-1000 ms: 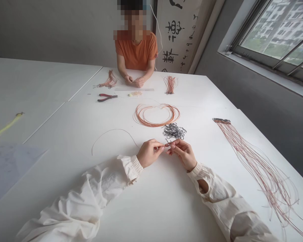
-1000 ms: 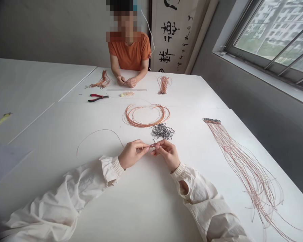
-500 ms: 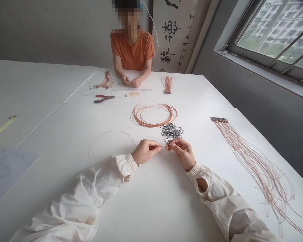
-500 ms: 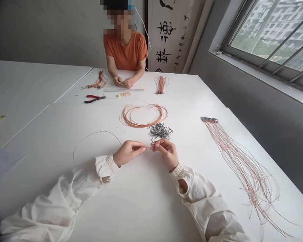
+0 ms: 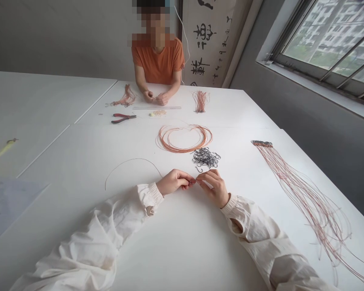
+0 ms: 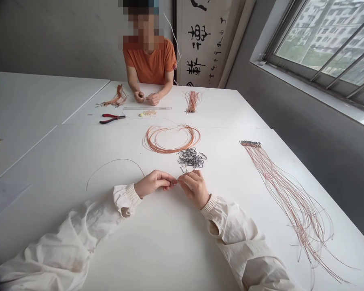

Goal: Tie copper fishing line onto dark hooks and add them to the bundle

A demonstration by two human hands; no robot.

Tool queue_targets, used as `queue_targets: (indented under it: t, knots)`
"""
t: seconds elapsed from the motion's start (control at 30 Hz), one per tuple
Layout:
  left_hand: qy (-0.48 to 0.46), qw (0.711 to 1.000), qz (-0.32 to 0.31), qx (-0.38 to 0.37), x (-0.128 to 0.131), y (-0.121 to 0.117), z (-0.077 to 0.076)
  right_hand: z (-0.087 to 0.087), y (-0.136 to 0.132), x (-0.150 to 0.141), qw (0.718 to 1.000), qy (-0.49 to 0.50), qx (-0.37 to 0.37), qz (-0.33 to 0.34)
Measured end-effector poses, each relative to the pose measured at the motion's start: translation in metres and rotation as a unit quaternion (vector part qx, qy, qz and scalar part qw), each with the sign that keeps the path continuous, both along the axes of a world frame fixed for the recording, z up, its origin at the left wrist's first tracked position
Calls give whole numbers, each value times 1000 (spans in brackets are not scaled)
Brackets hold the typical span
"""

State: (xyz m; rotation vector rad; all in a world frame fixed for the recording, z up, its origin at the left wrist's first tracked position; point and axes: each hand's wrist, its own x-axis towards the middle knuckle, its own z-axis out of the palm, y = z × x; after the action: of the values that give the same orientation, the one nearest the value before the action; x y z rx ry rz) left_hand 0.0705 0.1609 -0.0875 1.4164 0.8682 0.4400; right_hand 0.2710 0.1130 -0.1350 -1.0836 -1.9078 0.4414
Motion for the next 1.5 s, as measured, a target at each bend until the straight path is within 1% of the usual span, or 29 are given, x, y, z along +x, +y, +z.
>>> queue_targets:
  t: [0.13, 0.27, 0.43, 0.6, 0.8, 1.03, 1.17, 1.33, 1.5]
  knots:
    - [-6, 1000, -7, -14, 0, 0, 1, -2, -1, 0, 1000, -16, 14, -6]
    - [-6, 1000, -13, -1, 0, 1, -3, -1, -1, 0, 1000, -12, 24, -5]
    - [4, 999, 4, 38, -2, 4, -11, 0, -1, -2, 1000, 6, 18, -15]
    - [13, 997, 22, 73, -3, 4, -14, 2, 0, -1, 1000, 13, 6, -26]
    - [29, 991, 34, 125, -2, 2, -15, 7, -4, -2, 998, 20, -8, -52]
    - [62, 977, 36, 202, 4, -6, -15, 6, -4, -5, 999, 11, -6, -41]
    - [84, 970, 22, 229, 3, -5, -9, 4, -3, -5, 999, 7, -4, -31]
    - [98, 972, -18, 214, -3, 2, 3, 6, -4, -5, 1000, 2, -3, -7]
    - [99, 980, -54, 166, -7, 3, 4, 10, -5, -6, 1000, 7, 0, 8]
